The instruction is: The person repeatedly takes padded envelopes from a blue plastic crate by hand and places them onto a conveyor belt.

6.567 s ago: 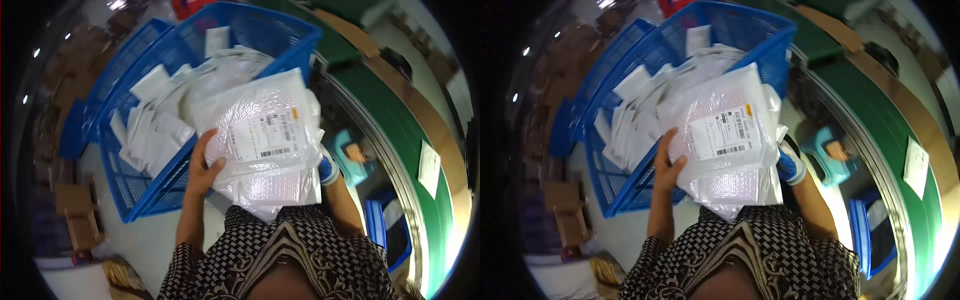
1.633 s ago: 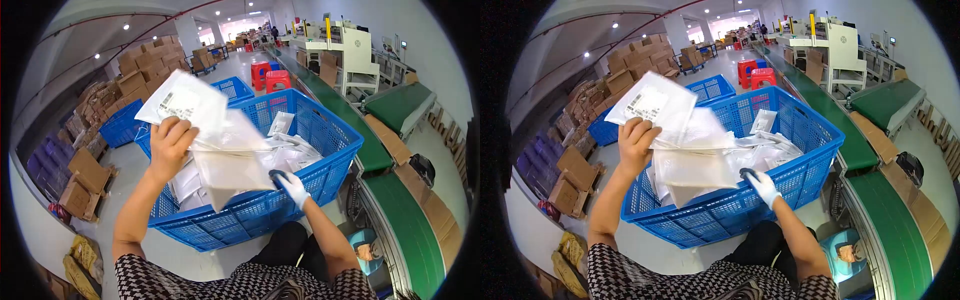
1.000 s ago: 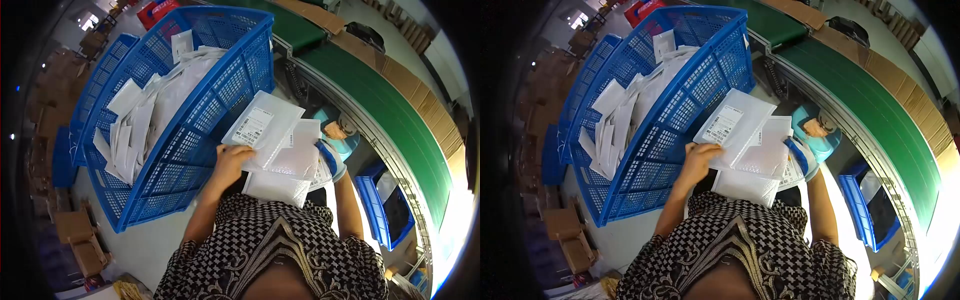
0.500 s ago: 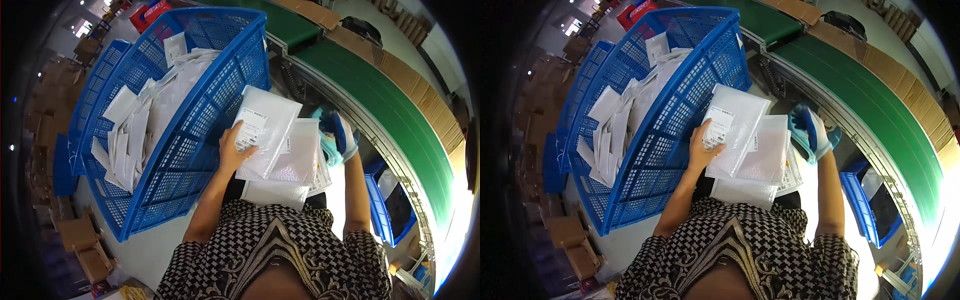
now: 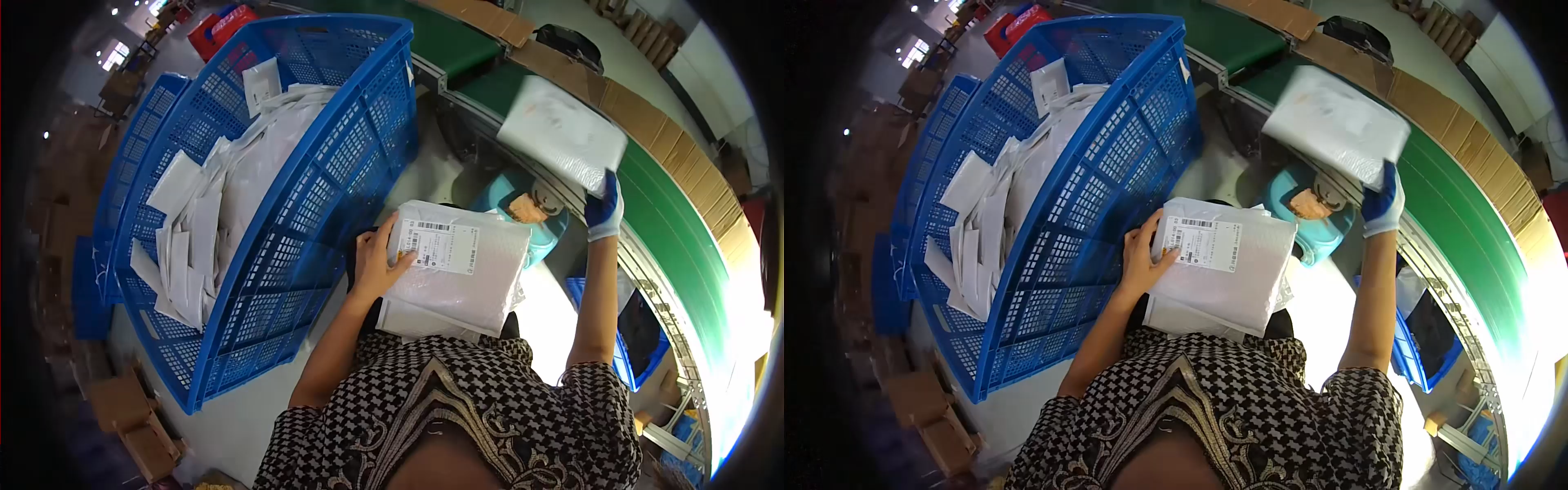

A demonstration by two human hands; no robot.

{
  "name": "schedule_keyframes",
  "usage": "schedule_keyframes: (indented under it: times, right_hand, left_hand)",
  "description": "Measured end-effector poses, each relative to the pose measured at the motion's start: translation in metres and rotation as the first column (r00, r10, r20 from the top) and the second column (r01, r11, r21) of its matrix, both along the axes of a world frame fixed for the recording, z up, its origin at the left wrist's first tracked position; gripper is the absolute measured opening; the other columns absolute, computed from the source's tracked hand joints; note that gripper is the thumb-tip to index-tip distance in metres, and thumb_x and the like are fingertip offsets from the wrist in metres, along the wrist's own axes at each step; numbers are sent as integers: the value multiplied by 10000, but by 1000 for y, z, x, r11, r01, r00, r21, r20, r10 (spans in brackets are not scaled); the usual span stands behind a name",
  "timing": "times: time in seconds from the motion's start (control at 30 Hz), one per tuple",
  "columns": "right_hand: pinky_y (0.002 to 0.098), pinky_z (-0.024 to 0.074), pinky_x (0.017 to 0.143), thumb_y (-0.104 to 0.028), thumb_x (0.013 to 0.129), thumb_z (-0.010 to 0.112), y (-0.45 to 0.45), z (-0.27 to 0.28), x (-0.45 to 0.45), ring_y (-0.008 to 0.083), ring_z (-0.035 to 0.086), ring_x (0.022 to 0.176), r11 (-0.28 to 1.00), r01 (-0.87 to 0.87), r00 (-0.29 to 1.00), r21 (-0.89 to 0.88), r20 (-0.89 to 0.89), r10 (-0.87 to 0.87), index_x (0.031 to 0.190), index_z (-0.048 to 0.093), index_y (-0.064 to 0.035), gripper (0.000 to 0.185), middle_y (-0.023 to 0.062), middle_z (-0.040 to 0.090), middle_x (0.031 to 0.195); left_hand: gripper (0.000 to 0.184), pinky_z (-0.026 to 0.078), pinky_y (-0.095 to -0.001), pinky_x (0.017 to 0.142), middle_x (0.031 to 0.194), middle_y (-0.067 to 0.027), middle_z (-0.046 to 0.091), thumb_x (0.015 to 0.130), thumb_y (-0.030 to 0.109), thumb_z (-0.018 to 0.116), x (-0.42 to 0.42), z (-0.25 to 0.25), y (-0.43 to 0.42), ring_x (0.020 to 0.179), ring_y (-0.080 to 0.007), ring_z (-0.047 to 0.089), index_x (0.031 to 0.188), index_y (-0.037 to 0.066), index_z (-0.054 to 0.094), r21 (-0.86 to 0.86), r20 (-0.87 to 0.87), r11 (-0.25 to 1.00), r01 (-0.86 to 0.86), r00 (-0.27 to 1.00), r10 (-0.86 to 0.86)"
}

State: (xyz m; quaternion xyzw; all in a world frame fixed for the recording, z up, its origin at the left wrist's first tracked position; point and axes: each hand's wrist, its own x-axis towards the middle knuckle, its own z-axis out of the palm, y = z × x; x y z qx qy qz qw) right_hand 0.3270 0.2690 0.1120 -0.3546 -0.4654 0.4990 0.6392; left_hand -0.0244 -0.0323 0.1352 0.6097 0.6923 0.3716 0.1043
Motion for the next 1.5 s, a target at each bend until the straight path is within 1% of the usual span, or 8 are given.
schedule_keyframes:
  times: [0.1, 0.27, 0.6, 0.77, 0.93, 1.13, 1.27, 1.5]
  right_hand:
    - [208, 435, 605, -227, 911, 435, -34, 14, 15, 162, 558, 694, 770, -550, 831, -324, -308, 464, 1013, 568, -12, 273, 113, 603, 843]
    - [206, 409, 611, -227, 832, 583, -159, 91, -74, 118, 492, 627, 764, -460, 382, -453, 676, 631, 929, 614, 15, 263, 44, 579, 718]
    - [211, 428, 595, -220, 883, 540, -94, 60, 119, 116, 525, 666, 878, 457, 880, -142, -70, -469, 954, 597, -49, 193, 44, 583, 822]
    - [234, 434, 554, -251, 913, 478, -109, -15, 123, 166, 566, 651, 846, -284, 924, -451, -364, 116, 974, 586, -12, 269, 107, 619, 820]
    - [225, 419, 542, -309, 904, 488, -172, 64, -66, 127, 514, 594, 671, -475, 515, -569, 439, 736, 875, 595, 1, 329, 61, 585, 720]
    - [238, 446, 644, -356, 849, 558, -139, 38, -118, 136, 550, 667, 628, -431, 681, -648, 223, 698, 1006, 618, 12, 405, 74, 630, 792]
    - [210, 410, 580, -229, 891, 500, -92, 9, -107, 122, 519, 620, 914, -295, 743, 277, 669, 37, 882, 653, 14, 288, 62, 597, 727]
    - [187, 392, 561, -297, 872, 476, -54, 86, -42, 119, 522, 604, 908, -177, 954, -380, 159, 253, 930, 615, -7, 327, 66, 598, 762]
  left_hand:
    - [735, 350, -354, 876, 1038, -163, 595, 703, 231, 707, -6, 2, 8, 846, -270, 556, 1323, 23, 371, -36, -30, 999, 39, 999, -41]
    - [731, 360, -336, 858, 949, -161, 628, 697, 227, 709, 2, -7, 2, 765, -251, 571, 1317, 30, 376, 2, -1, 998, 63, 998, -63]
    - [744, 367, -332, 841, 882, -156, 641, 679, 249, 717, 8, 2, 6, 689, -268, 569, 1312, 43, 386, -63, -174, 984, 166, 969, -175]
    - [749, 366, -343, 848, 915, -164, 638, 674, 284, 715, 5, 2, 5, 699, -282, 568, 1304, 42, 391, -77, -176, 987, 137, 973, -149]
    - [727, 369, -344, 846, 980, -158, 624, 690, 251, 700, 5, -1, 4, 732, -281, 561, 1313, 46, 386, -67, -133, 988, 142, 980, -150]
    - [666, 379, -337, 836, 1016, -151, 613, 735, 203, 659, 7, -1, 6, 759, -279, 550, 1322, 53, 384, 3, -34, 985, 173, 984, -173]
    - [616, 392, -321, 798, 912, -142, 630, 768, 190, 631, -1, -2, 2, 662, -257, 550, 1315, 44, 387, 17, -65, 989, 148, 987, -146]
    - [541, 411, -309, 736, 780, -127, 618, 807, 170, 597, -2, -1, 4, 626, -259, 535, 1299, 43, 413, -60, -133, 993, 104, 985, -111]
